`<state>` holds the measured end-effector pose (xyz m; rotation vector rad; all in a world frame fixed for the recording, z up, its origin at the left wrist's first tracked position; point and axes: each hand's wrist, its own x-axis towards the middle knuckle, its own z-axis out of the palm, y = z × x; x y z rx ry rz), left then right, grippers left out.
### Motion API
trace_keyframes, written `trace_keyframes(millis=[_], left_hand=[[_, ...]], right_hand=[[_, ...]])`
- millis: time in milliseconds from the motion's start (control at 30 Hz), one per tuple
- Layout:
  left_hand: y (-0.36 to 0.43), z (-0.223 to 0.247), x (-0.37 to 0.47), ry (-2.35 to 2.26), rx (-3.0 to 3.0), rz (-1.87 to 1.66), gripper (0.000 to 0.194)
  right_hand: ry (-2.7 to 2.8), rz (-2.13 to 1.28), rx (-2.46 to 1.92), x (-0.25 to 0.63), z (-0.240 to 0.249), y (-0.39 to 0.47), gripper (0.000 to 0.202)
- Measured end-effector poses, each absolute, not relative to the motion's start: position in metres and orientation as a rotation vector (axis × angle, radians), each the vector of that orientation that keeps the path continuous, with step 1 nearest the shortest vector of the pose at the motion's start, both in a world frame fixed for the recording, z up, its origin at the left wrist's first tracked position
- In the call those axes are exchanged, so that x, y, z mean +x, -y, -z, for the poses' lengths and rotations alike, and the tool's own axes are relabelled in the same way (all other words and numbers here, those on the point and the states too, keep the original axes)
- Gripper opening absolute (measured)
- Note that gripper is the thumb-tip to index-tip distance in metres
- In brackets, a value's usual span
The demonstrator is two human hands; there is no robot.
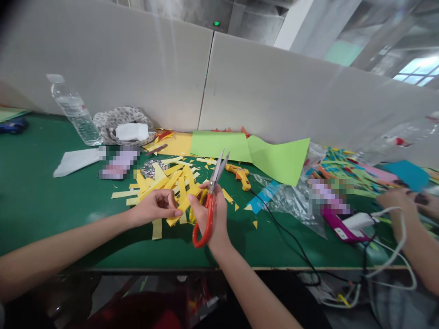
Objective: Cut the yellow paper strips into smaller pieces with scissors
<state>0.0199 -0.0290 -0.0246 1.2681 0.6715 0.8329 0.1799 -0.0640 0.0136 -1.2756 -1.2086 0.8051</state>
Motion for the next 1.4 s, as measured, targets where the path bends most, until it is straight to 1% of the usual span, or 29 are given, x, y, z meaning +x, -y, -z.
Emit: trace_keyframes(millis=[200, 300, 467, 600, 933, 1033, 1133, 1300, 1400], left_hand=[[0.028, 0.022, 0.021, -0.714, 1.311, -0.833, 0.033], [0.028, 0.021, 0.022, -0.699, 1.281, -0.85, 0.035], [0.03, 0.02, 0.023, -0.664, 1.216, -0.847, 0.03], [0.032, 0.019, 0.023, -0.644, 1.184, -0.803, 0.038], [0.031, 0.018, 0.022, -0.726, 1.261, -0.761, 0.024], [0.031, 0.017, 0.022, -0.741, 1.26, -0.767, 0.022], [0.031, 0.016, 0.023, -0.761, 1.254, -0.777, 0.021], [0.031, 0.019, 0.023, -0.764, 1.26, -0.786, 0.021], [0.031, 0.02, 0.023, -0.727, 1.238, -0.748, 0.026]], right_hand=[[1.258, -0.651, -1.322, 0.184, -0.016, 0.064, 0.025], [1.26, -0.682, -1.337, 0.184, -0.019, 0.065, 0.025], [1.25, -0.663, -1.365, 0.184, -0.022, 0.066, 0.022], [1.325, -0.615, -1.381, 0.185, -0.019, 0.067, 0.02], [1.37, -0.615, -1.367, 0.186, -0.018, 0.07, 0.016], [1.388, -0.565, -1.378, 0.188, -0.016, 0.068, 0.016], [1.375, -0.502, -1.396, 0.189, -0.016, 0.065, 0.016], [1.343, -0.523, -1.389, 0.19, -0.019, 0.062, 0.019], [1.339, -0.489, -1.377, 0.195, -0.02, 0.059, 0.02]])
